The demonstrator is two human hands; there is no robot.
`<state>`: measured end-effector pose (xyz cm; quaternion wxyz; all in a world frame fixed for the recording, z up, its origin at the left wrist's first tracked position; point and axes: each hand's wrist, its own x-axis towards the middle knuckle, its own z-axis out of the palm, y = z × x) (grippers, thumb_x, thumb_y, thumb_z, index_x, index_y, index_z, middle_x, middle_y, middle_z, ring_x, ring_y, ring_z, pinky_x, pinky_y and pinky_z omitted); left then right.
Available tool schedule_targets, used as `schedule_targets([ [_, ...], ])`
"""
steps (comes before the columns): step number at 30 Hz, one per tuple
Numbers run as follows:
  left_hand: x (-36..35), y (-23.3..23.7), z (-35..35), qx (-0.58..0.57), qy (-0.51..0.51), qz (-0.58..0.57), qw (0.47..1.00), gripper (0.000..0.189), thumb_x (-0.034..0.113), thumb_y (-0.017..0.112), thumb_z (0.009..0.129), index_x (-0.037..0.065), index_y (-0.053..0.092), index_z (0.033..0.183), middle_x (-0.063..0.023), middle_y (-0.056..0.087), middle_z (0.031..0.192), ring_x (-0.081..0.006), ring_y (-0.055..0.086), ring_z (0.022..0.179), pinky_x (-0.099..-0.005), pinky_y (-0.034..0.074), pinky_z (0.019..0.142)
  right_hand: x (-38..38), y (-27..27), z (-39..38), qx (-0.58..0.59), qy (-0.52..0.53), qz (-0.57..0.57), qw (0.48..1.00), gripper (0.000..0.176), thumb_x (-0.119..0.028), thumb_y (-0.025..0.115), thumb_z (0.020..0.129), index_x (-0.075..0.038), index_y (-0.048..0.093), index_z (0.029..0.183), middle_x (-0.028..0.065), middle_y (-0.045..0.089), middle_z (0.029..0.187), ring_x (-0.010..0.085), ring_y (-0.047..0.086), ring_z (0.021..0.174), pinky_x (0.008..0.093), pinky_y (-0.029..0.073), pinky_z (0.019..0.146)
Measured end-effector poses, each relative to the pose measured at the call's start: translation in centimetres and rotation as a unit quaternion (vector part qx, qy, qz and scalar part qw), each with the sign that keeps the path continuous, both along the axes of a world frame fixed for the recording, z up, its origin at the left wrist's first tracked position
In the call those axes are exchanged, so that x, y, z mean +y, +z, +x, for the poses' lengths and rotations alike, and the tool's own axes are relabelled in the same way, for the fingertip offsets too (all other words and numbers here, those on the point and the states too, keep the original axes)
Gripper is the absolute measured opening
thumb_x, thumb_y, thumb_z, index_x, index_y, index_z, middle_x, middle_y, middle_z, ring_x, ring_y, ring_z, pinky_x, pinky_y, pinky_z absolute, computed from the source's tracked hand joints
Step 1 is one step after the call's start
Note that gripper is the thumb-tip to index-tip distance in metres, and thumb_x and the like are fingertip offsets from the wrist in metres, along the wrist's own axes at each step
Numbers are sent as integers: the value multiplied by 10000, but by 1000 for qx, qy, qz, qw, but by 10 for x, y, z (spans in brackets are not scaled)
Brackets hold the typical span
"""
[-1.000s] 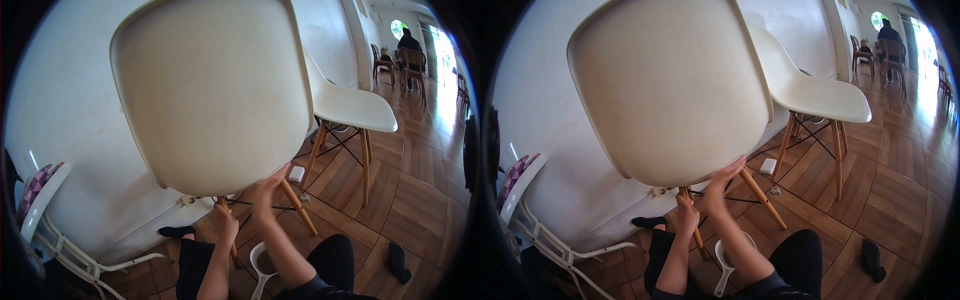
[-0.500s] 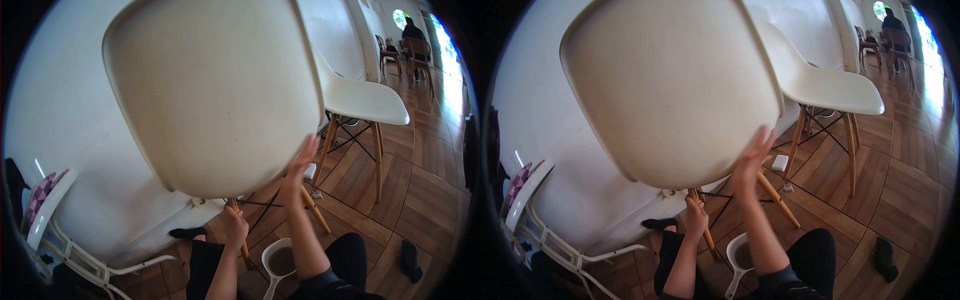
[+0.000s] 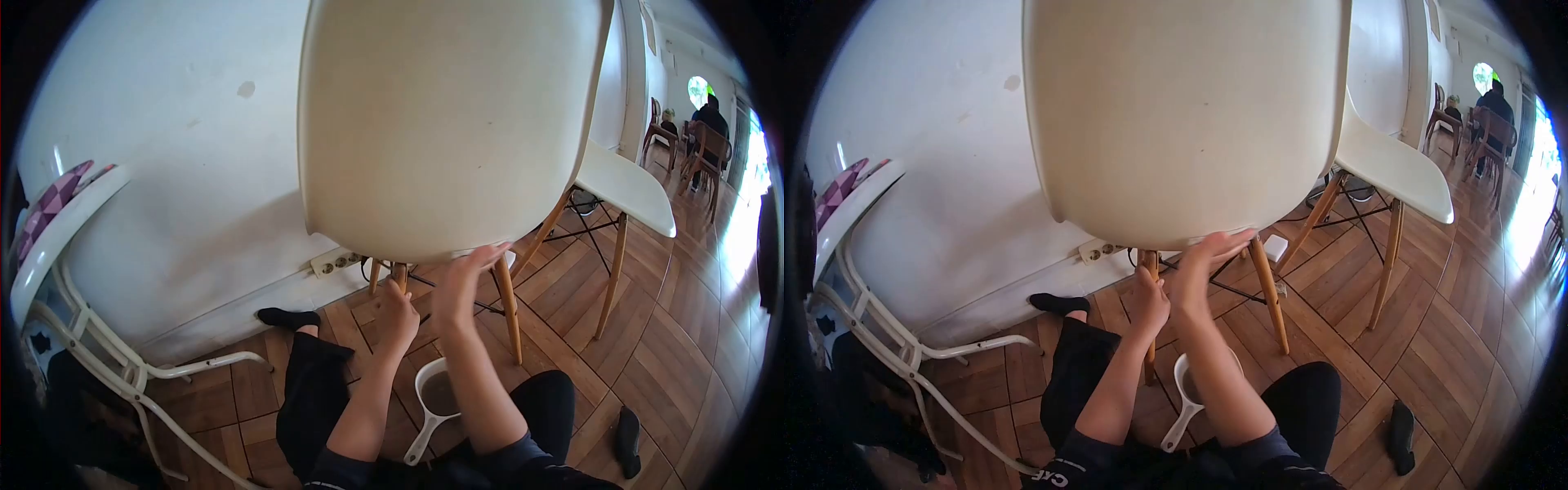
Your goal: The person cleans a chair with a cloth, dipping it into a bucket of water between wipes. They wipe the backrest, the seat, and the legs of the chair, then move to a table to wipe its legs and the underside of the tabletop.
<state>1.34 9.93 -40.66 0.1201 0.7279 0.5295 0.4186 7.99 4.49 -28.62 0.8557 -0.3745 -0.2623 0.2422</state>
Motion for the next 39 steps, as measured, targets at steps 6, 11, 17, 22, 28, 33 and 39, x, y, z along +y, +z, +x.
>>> schedule_targets([
  [6, 8, -12, 2, 21, -10, 64, 998, 310, 98, 521, 862, -11, 360, 1103, -207, 495, 1044, -352, 510, 1031, -513, 315, 796, 14, -23, -57, 66, 109, 86, 988, 878, -698, 258, 856, -143, -80, 1447, 3, -16, 1523, 243, 83, 1374, 374, 149, 1090],
  [11, -1, -7, -2, 51, 0, 113, 992, 309, 96, 520, 860, -8, 361, 1104, -199, 503, 1041, -342, 515, 1027, -530, 306, 792, 7, 6, -9, 263, 228, 130, 928, 819, -712, 173, 851, -140, 163, 1437, 53, 200, 1479, 271, 233, 1320, 413, 207, 1063],
  [17, -1, 0, -1, 35, -2, 45, 998, 409, 92, 551, 832, -16, 345, 1169, -187, 509, 1028, -330, 532, 929, -455, 246, 782, 1, 9, 36, 251, 234, 168, 924, 847, -733, 68, 827, -152, 237, 1421, 66, 236, 1467, 284, 234, 1328, 448, 224, 1060],
  [22, -7, 4, 3, 11, 19, 76, 997, 367, 51, 547, 826, 0, 361, 1138, -165, 513, 1013, -310, 533, 930, -437, 246, 766, 17, 2, 51, 369, 241, 172, 881, 766, -674, 74, 867, -161, 393, 1337, 59, 406, 1365, 274, 400, 1218, 449, 344, 990],
  [28, -7, 2, 7, -5, 16, 60, 998, 431, 38, 576, 815, -33, 330, 1161, -209, 468, 1096, -358, 492, 1035, -491, 325, 822, 30, -16, 55, 383, 244, 182, 872, 711, -634, 121, 888, -145, 400, 1320, 67, 403, 1359, 281, 404, 1204, 455, 348, 970],
  [33, -6, 0, 6, 9, 14, 73, 997, 423, 29, 555, 827, -42, 324, 1174, -216, 476, 1080, -358, 504, 1010, -480, 348, 788, -18, 4, 35, 309, 305, 145, 889, 590, -492, 134, 936, -128, 389, 1324, 87, 331, 1414, 306, 310, 1289, 535, 256, 1028],
  [39, -8, 0, 7, 3, 38, 88, 995, 407, 50, 570, 811, 3, 361, 1158, -155, 530, 1013, -303, 529, 945, -440, 260, 716, 27, -28, 57, 402, 348, 158, 832, 515, -411, 220, 937, -75, 464, 1241, 117, 442, 1319, 305, 406, 1211, 516, 316, 994],
])
